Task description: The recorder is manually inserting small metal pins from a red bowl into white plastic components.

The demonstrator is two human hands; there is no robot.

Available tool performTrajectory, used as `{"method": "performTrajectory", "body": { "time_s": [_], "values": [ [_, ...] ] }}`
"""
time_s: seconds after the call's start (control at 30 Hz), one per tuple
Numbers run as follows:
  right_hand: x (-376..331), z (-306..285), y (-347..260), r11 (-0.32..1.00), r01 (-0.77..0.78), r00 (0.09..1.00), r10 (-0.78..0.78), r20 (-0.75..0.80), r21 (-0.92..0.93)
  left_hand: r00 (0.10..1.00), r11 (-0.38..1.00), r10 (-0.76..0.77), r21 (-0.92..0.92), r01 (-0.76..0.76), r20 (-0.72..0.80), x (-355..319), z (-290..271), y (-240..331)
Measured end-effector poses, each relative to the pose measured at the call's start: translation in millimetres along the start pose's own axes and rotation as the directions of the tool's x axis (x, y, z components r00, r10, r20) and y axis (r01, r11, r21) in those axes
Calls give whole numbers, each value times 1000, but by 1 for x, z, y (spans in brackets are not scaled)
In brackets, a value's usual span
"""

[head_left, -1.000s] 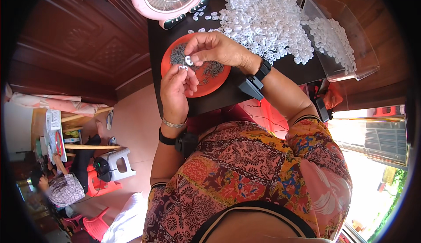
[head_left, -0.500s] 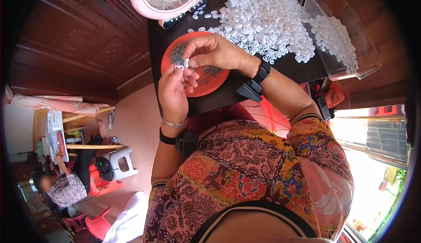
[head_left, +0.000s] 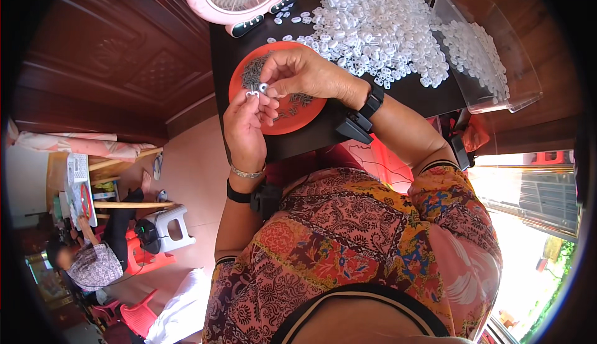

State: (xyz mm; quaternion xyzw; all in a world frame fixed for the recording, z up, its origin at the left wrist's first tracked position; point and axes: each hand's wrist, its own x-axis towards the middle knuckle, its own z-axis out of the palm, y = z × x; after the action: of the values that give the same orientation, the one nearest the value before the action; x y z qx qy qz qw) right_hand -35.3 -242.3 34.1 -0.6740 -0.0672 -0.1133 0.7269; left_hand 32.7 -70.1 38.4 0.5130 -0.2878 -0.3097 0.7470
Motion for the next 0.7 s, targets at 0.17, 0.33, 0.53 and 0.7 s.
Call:
{"method": "performTrajectory", "body": {
  "time_s": [0.17,0.33,0.53,0.7],
  "values": [
    [-1,-2,-11,997,-69,994,72,-85,27,997,986,-49,155,58,-61,-2,-2,0],
    [-2,-3,-12,996,-75,991,80,-105,48,995,966,-50,250,70,-86,-4,-1,2],
    [-3,0,-14,997,-70,994,73,-83,41,998,963,-45,265,58,-54,-3,0,1],
    [-3,0,-17,998,-53,996,54,-69,21,997,956,-67,282,78,-49,-4,0,0]
  ]
}}
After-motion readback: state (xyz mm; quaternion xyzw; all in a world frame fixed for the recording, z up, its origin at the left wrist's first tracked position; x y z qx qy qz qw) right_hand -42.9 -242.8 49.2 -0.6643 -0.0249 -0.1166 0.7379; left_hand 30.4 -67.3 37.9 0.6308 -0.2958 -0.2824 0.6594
